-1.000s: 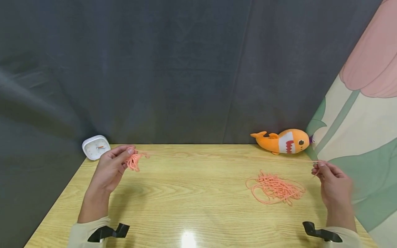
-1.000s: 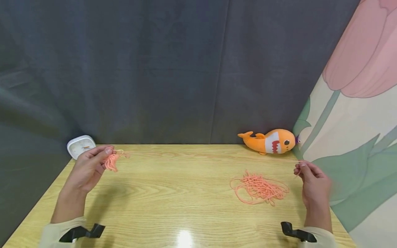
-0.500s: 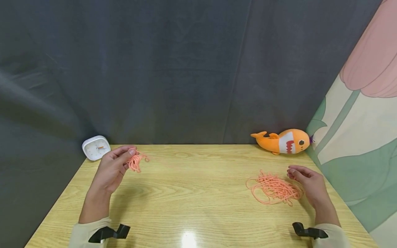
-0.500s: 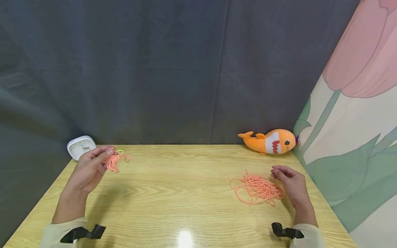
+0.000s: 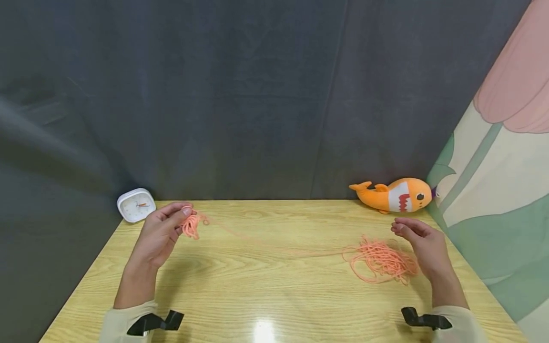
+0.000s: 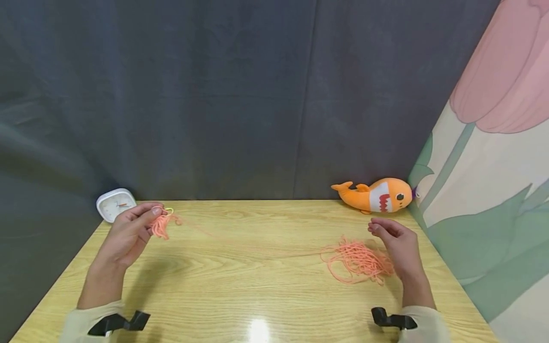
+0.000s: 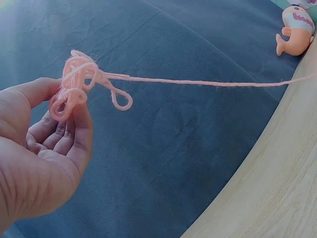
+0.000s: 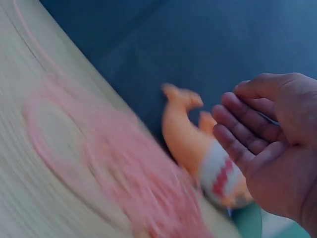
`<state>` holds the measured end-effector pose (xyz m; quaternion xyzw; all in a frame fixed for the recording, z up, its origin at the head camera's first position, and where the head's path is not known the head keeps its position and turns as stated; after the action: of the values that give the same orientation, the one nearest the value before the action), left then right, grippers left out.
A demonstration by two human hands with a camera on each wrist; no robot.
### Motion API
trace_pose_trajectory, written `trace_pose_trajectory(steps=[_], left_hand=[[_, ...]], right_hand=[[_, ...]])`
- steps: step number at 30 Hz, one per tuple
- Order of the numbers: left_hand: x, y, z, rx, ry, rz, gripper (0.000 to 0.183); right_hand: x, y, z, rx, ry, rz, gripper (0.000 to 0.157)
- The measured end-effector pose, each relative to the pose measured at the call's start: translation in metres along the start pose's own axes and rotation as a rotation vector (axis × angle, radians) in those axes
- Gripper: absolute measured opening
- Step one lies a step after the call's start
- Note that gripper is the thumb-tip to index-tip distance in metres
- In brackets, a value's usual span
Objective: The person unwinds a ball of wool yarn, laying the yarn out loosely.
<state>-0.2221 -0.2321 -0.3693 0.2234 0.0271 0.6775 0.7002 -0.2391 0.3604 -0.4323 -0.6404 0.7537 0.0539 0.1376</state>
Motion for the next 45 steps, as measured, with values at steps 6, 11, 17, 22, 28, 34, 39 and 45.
trace_pose_trajectory(steps=[6, 11, 17, 22, 28, 34, 39, 45], left_hand=[[0.001, 0.000, 0.000, -0.008, 0.017, -0.009, 0.019], [0.002, -0.002, 0.000, -0.005, 0.011, -0.014, 0.019], [0.006, 0.000, -0.001, -0.008, 0.011, -0.038, 0.020], [0.010, 0.001, -0.003, -0.018, 0.001, -0.043, 0.018], [0.014, 0.002, -0.007, -0.034, 0.021, -0.066, 0.014], [0.017, 0.002, -0.011, -0.031, 0.032, -0.093, 0.014], [0.019, 0.002, -0.012, -0.040, 0.035, -0.096, 0.011], [0.019, 0.003, -0.012, -0.039, 0.035, -0.093, 0.010]], right_hand=[[0.069, -0.009, -0.028, -0.135, -0.024, -0.132, 0.031], [0.124, -0.011, -0.045, -0.170, 0.039, -0.248, 0.030], [0.181, -0.019, -0.066, -0.188, 0.134, -0.336, 0.028], [0.227, -0.026, -0.077, -0.174, 0.173, -0.406, 0.026], [0.276, -0.038, -0.085, -0.173, 0.190, -0.490, 0.026], [0.311, -0.048, -0.086, -0.172, 0.119, -0.541, 0.026], [0.323, -0.052, -0.085, -0.197, 0.105, -0.579, 0.025], [0.319, -0.052, -0.085, -0.193, 0.101, -0.563, 0.019]])
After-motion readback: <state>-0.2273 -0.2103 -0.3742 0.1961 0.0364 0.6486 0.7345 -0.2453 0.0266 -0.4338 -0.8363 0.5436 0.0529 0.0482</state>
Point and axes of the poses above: each hand's wrist, its own y-axis towards the middle knuckle, its own x-axis out of the palm, z = x × y, the point moved 1 cm from there along y, towards the middle knuckle, and after that the axes turned 13 degrees about x, right-handed, at the moved point
